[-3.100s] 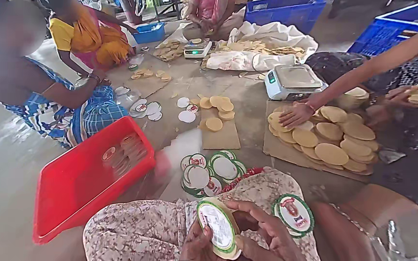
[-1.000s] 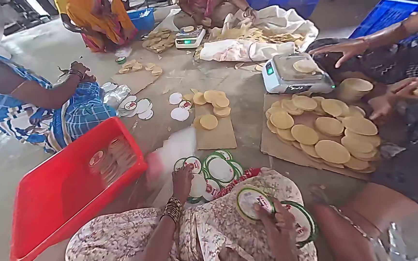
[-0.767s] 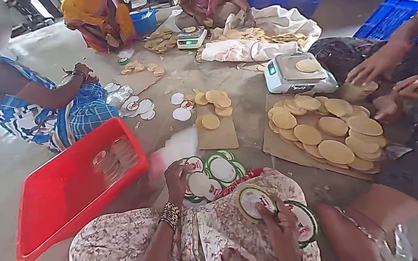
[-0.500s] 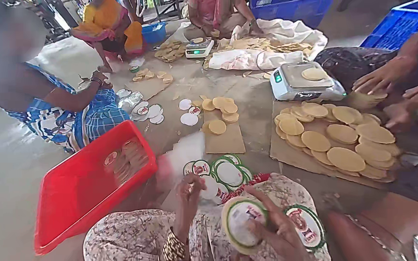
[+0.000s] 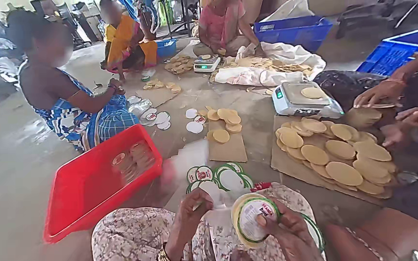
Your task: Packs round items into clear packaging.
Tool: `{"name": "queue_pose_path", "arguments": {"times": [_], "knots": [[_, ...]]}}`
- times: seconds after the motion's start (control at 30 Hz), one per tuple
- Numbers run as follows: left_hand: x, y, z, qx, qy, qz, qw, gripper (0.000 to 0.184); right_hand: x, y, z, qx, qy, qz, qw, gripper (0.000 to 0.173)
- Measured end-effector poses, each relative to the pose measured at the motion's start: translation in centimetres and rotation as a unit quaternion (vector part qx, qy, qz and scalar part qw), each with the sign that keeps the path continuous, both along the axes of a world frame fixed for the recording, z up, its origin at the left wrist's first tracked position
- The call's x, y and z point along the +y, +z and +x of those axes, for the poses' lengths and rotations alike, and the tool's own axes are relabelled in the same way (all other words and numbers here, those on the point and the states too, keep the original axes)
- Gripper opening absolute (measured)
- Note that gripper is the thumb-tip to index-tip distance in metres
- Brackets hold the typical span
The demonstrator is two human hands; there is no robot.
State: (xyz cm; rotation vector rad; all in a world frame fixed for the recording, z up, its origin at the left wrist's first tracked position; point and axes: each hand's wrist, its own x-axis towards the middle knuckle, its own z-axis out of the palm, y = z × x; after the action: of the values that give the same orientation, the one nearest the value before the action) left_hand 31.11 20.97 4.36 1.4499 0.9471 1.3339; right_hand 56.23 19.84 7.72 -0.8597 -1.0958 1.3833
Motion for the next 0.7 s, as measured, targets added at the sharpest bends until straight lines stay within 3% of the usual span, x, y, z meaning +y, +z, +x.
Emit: {"name": "queue_pose_path", "arguments": {"times": [0.1,0.27,0.4,0.5,0.7], "knots": [[-0.5,0.4,0.7,-0.053,0.036,0.033,0.997,0.017,-0.6,0.0,-0.2,0.003,0.021,0.009,1.0,0.029],[-1.2,-0.1,1.6,-0.043,0.096,0.038,0.994,0.027,-1.1,0.8,-0.7,-0.033,0.061,0.039,0.997,0.028],[-1.8,-0.4,1.6,-0.07,0.11,0.045,0.99,0.022,-0.9,1.8,-0.1,-0.112,0.079,0.049,0.989,0.03],[-2.1,0.0,1.8,-0.106,0.097,0.042,0.989,0.018,-0.7,1.6,-0.1,-0.121,0.099,0.041,0.987,0.028],[-2.6,0.0,3.1,-0.139,0.179,0.001,0.974,0.022,-0.9,1.1,-0.5,-0.111,0.079,0.057,0.989,0.026]]}}
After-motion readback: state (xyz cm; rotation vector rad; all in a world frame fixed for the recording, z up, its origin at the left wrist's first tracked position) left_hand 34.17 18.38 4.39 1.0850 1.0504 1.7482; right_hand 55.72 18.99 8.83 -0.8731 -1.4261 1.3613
